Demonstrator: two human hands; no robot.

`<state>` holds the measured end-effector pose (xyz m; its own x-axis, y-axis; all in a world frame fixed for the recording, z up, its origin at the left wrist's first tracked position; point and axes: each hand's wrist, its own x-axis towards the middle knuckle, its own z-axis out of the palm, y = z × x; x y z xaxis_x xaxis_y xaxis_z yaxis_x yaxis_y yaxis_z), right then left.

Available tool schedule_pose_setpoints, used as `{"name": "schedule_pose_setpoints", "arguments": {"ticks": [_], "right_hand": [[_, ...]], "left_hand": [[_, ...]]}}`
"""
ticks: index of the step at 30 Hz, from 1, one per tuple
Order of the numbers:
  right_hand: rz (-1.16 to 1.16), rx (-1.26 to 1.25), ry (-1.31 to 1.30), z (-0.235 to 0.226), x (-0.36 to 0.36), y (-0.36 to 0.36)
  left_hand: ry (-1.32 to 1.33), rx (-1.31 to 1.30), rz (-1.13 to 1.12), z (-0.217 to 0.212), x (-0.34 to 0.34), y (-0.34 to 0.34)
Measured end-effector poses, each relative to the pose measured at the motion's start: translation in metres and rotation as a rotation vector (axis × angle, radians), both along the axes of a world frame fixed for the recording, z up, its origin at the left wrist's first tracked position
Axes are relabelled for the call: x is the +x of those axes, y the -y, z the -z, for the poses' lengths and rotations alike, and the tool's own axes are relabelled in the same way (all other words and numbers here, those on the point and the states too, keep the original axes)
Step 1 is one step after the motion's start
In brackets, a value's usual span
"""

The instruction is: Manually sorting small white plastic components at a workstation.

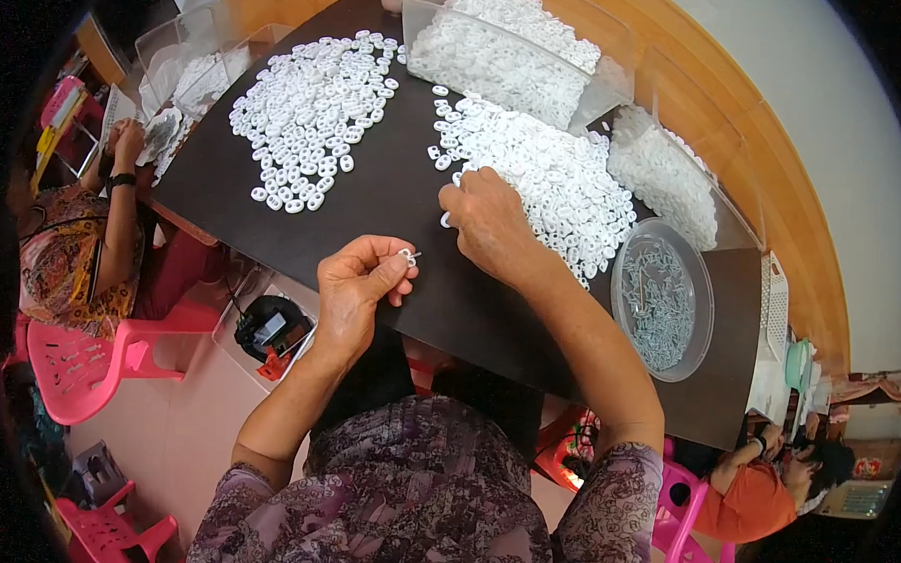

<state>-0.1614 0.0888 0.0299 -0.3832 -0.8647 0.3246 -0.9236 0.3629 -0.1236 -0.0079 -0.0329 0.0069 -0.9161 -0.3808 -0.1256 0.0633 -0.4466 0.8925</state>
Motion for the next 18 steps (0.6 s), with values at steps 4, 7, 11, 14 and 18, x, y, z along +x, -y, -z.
{"name": "schedule_pose_setpoints", "arguments": {"ticks": [4,7,11,14,18], "right_hand": [[-0.024,-0.069,0.02,0.0,0.004,0.003],[-0.025,-0.098,0.08,-0.002,0.011,0.002],[-0.009,-0.126,0.36,-0.022,0.03,-0.001],[-0.008,-0.166,0.499,-0.027,0.038,-0.003],[0.097,-0.22,0.778,-0.03,0.05,-0.003]], "left_hand": [[-0.005,-0.008,-0.004,-0.001,0.0,-0.001],[-0.009,0.019,-0.014,-0.001,0.0,0.0],[-0.032,-0.025,-0.117,-0.002,-0.002,0.002],[-0.089,-0.082,-0.156,-0.004,-0.005,0.0],[-0.103,-0.006,-0.13,-0.005,-0.004,-0.003]]}}
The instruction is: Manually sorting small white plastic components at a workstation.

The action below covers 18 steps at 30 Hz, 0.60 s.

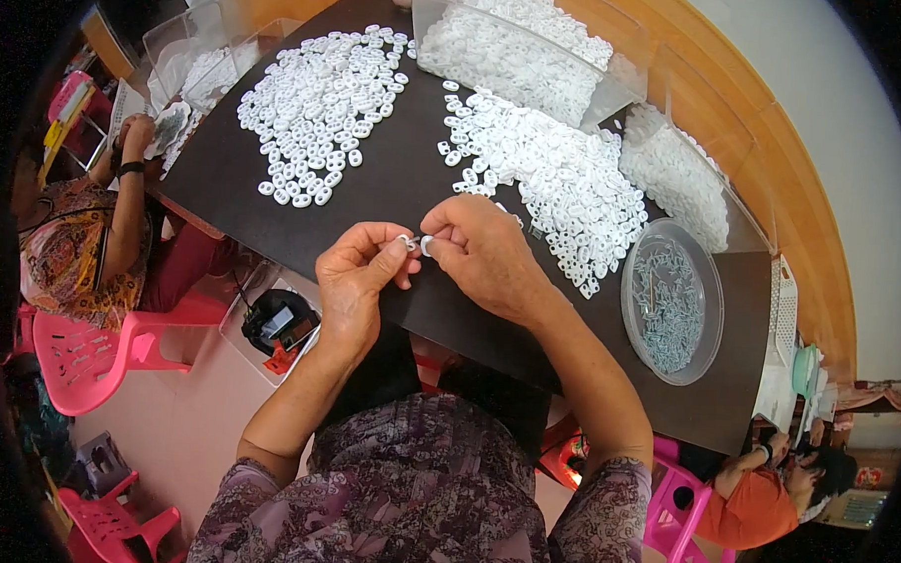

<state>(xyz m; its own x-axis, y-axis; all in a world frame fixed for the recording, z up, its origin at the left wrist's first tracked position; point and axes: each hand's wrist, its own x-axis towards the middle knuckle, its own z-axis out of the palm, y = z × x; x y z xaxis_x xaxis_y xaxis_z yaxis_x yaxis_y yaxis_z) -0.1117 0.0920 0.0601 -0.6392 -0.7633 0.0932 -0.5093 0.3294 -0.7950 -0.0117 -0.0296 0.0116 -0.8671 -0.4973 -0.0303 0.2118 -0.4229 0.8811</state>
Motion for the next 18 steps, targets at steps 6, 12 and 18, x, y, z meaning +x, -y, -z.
{"name": "schedule_pose_setpoints", "arguments": {"ticks": [6,12,18], "right_hand": [[0.12,-0.084,0.148,0.024,0.007,-0.005],[0.153,-0.221,0.442,0.019,0.017,-0.005],[0.167,-0.386,0.59,0.021,0.016,-0.01]], "left_hand": [[0.009,0.183,0.003,-0.001,0.002,-0.004],[0.028,0.191,0.012,-0.004,0.008,-0.005],[0.022,0.068,-0.025,-0.005,0.015,-0.008]]}}
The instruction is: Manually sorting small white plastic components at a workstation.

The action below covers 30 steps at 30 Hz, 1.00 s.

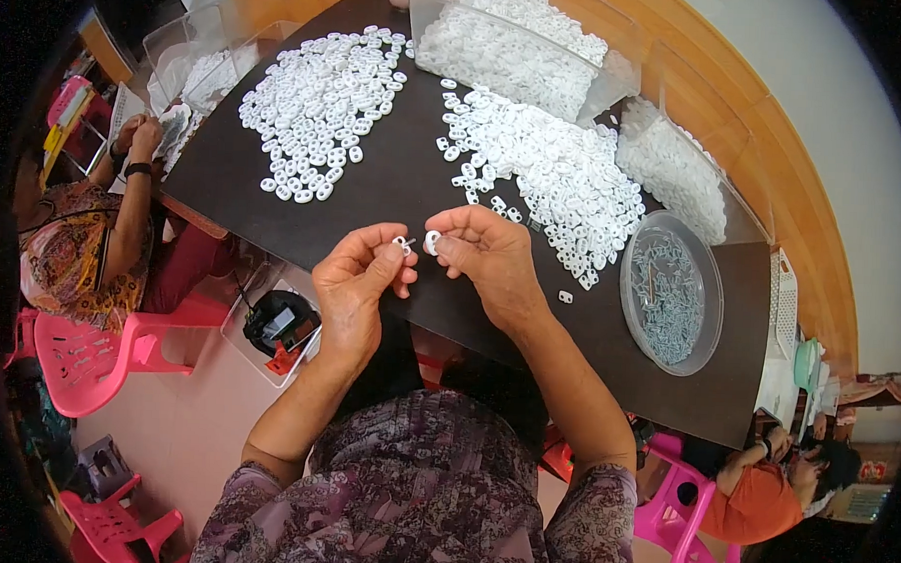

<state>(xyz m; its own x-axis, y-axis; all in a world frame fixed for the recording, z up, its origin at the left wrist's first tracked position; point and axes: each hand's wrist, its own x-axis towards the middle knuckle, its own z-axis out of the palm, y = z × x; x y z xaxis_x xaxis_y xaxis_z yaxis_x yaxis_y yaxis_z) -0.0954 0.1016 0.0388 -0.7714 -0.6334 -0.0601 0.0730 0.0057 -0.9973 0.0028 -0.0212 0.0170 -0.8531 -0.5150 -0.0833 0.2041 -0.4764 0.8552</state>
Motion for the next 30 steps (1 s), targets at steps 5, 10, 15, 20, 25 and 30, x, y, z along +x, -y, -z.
{"name": "schedule_pose_setpoints", "arguments": {"ticks": [5,10,15,20,25,30], "right_hand": [[0.037,-0.011,0.075,0.002,0.002,0.001],[0.061,-0.009,0.034,0.002,0.005,0.002],[0.083,0.045,-0.053,-0.003,0.012,0.004],[0.084,0.026,-0.096,-0.001,0.014,0.004],[0.1,-0.014,-0.141,0.001,0.017,0.006],[0.091,0.034,-0.209,0.0,0.019,0.006]], "left_hand": [[-0.002,-0.099,-0.004,0.0,0.004,-0.003],[0.04,-0.116,-0.002,-0.003,0.005,-0.004],[0.061,-0.117,0.008,-0.002,0.006,-0.004],[0.081,-0.138,0.009,-0.001,0.007,-0.004],[0.092,-0.14,0.017,-0.002,0.009,-0.004],[0.114,-0.186,0.016,-0.002,0.009,-0.004]]}}
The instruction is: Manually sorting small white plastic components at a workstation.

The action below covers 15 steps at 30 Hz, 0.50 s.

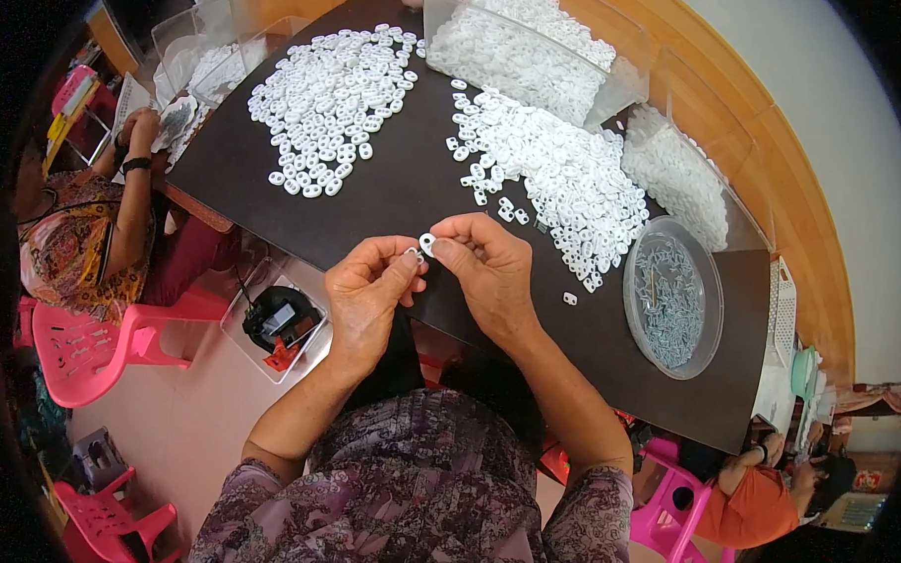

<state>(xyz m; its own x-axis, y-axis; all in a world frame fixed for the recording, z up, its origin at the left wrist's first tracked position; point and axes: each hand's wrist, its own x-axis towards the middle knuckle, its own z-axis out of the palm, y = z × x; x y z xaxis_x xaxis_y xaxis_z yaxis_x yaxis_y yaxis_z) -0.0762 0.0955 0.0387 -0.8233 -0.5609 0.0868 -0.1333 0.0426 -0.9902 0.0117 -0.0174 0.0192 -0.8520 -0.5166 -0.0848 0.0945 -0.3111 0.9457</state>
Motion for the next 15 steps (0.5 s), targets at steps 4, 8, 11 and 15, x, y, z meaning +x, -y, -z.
{"name": "schedule_pose_setpoints", "arguments": {"ticks": [4,8,11,15], "right_hand": [[0.01,-0.028,-0.045,0.0028,0.0036,0.0021],[0.017,-0.064,-0.049,0.0029,0.0073,0.003],[0.011,-0.045,-0.07,0.0032,0.0077,0.0023],[0.012,0.0,-0.127,0.0081,0.0059,0.0004]], "left_hand": [[0.002,-0.004,-0.008,0.0003,-0.0002,-0.0016],[-0.017,0.009,0.009,0.0005,-0.0007,-0.0019],[-0.023,0.012,0.017,0.0,-0.0027,-0.0019],[-0.068,0.033,0.015,0.0014,-0.0035,-0.0019]]}}
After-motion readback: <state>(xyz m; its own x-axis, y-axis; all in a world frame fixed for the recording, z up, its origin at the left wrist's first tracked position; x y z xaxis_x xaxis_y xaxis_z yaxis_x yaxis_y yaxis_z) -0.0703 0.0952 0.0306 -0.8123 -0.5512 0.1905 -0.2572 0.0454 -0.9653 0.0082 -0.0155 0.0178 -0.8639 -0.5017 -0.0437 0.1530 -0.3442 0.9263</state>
